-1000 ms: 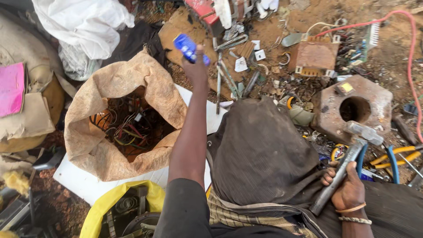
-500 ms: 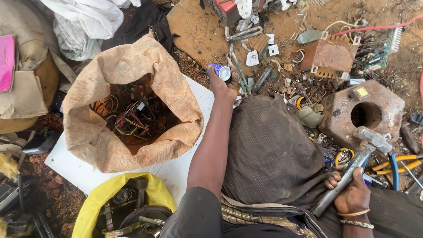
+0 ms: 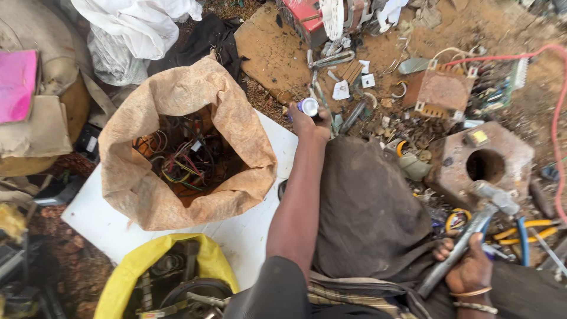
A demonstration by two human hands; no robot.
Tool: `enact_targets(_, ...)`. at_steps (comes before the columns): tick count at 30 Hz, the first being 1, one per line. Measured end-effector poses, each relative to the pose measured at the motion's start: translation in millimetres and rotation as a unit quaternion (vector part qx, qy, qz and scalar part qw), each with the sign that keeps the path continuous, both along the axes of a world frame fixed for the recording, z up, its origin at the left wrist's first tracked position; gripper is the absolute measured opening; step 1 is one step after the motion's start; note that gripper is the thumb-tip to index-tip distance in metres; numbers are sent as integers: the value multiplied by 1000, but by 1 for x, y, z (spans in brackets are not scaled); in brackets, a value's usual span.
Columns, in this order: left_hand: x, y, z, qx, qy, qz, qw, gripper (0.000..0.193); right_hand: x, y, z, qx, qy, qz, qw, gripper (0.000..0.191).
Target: The person uses a screwdriver to pry open a black plastic housing and remove a small yellow component. They then use a hammer to strike the yellow component on a metal anvil to break it apart.
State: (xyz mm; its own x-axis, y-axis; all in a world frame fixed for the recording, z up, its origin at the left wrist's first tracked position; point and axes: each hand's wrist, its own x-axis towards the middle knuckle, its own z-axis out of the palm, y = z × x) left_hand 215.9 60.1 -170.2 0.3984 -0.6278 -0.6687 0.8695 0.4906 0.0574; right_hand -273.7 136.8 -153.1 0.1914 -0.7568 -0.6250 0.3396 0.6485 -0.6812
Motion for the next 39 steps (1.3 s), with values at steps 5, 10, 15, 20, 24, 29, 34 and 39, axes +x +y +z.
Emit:
enact_targets(5,-17,13,-25,108,-46,-40,992,60,-5,-2,-6,-9,-31,0,999,58)
enact_targets(10,-30,39,25,168,-42,-79,982,53,-4,-8,-12,4,-8,3,1000,63)
enact_targets(15,110,-29,131,-5,-126,-21,992,50,6,-23,-13,-2,-137,42,990,65)
enact_targets(20,248,-85,197,100,-374,85,918,45,2,-19,-12,14,-37,12,999,73)
enact_targets(24,199,-99,211,192,-573,50,795,41,2,-18,-24,-15,-91,18,996,72)
enact_targets(29,-39,-28,164,224,-635,-211,708,39,-5,-8,-33,10,-7,-33,999,66)
enact_targets(34,-148,2,52,38,-269,-264,925,32,-11,8,-30,31,60,-44,997,63)
enact_targets(39,-108,-29,38,6,-263,-177,949,11,-3,13,-24,35,45,-57,997,61)
